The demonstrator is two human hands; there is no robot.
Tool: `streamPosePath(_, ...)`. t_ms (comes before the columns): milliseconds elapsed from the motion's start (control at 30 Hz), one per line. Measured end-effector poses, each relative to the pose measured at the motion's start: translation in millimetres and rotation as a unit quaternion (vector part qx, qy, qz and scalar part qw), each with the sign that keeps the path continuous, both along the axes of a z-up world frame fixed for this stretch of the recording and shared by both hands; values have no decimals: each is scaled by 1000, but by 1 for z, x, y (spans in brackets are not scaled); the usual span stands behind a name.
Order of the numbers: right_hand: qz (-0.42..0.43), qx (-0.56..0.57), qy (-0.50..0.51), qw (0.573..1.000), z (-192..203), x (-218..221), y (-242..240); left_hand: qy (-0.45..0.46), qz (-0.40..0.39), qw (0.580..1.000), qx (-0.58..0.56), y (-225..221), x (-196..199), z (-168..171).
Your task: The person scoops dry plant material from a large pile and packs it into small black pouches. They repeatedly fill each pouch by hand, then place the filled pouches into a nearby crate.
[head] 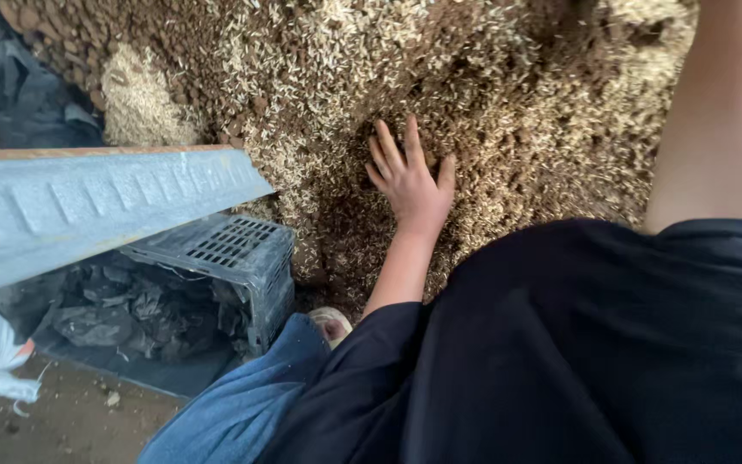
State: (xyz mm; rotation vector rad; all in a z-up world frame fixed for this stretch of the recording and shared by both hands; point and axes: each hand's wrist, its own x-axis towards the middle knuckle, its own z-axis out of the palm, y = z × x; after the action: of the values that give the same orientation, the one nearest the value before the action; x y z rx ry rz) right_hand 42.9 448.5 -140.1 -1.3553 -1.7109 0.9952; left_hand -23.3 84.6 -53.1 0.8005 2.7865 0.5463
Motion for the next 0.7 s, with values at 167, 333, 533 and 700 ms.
streamPosePath(167,18,-76,41,996,-28,1,4,12,10,1000,11,-5,-1,-5)
streamPosePath(333,40,-197,275,940,-24,37,42,25,13,999,35,-3,0,-6)
streamPosePath(533,50,-87,73,992,-15,35,-48,12,66,996,53,-14,6,-11)
streamPosePath(700,74,-284,170,941,71,13,-179,-148,236,955,105,-39,16,-12)
